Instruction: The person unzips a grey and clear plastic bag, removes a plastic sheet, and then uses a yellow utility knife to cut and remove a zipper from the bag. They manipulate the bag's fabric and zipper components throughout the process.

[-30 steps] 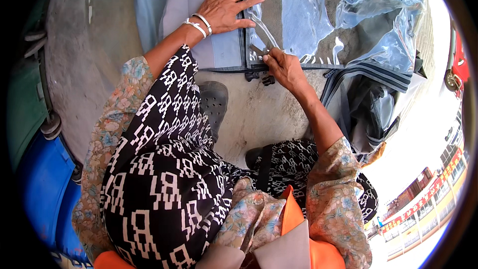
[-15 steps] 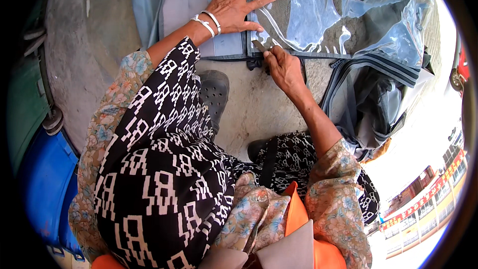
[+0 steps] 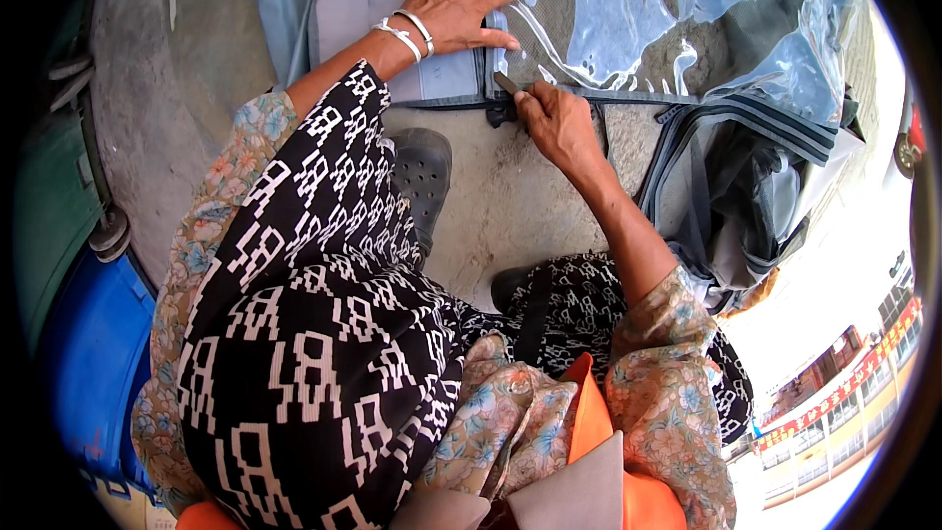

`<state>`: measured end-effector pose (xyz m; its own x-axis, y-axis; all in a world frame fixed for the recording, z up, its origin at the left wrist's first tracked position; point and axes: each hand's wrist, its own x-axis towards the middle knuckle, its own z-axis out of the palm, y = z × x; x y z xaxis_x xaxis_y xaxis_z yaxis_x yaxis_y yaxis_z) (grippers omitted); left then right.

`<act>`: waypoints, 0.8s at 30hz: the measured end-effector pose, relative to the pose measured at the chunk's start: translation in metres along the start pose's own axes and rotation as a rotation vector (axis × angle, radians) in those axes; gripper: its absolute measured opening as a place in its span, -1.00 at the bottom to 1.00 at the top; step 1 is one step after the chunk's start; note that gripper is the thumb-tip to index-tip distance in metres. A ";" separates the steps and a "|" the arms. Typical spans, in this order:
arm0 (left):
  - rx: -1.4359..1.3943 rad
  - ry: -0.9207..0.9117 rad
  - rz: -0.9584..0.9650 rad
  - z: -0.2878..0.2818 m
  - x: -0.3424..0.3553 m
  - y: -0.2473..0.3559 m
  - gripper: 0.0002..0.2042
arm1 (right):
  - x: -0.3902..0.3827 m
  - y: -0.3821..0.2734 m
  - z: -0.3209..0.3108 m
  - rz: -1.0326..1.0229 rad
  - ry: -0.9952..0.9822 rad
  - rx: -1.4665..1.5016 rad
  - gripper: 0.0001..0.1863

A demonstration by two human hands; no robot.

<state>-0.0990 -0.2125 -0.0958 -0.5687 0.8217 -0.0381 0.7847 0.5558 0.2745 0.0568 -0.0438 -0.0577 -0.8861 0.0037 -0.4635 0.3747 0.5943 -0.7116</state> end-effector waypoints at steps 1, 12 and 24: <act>-0.001 -0.009 0.000 0.000 0.001 0.000 -0.12 | 0.001 0.001 -0.002 -0.036 -0.021 -0.019 -0.70; -0.009 -0.029 0.007 0.001 0.001 -0.001 -0.08 | 0.007 0.013 -0.015 -0.036 -0.225 -0.033 -0.71; -0.017 0.010 0.020 0.008 -0.002 -0.003 -0.10 | -0.006 0.003 -0.032 -0.111 -0.158 -0.161 -0.73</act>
<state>-0.0981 -0.2146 -0.1044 -0.5559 0.8310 -0.0227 0.7914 0.5374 0.2914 0.0539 -0.0162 -0.0398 -0.8612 -0.1866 -0.4728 0.2179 0.7048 -0.6751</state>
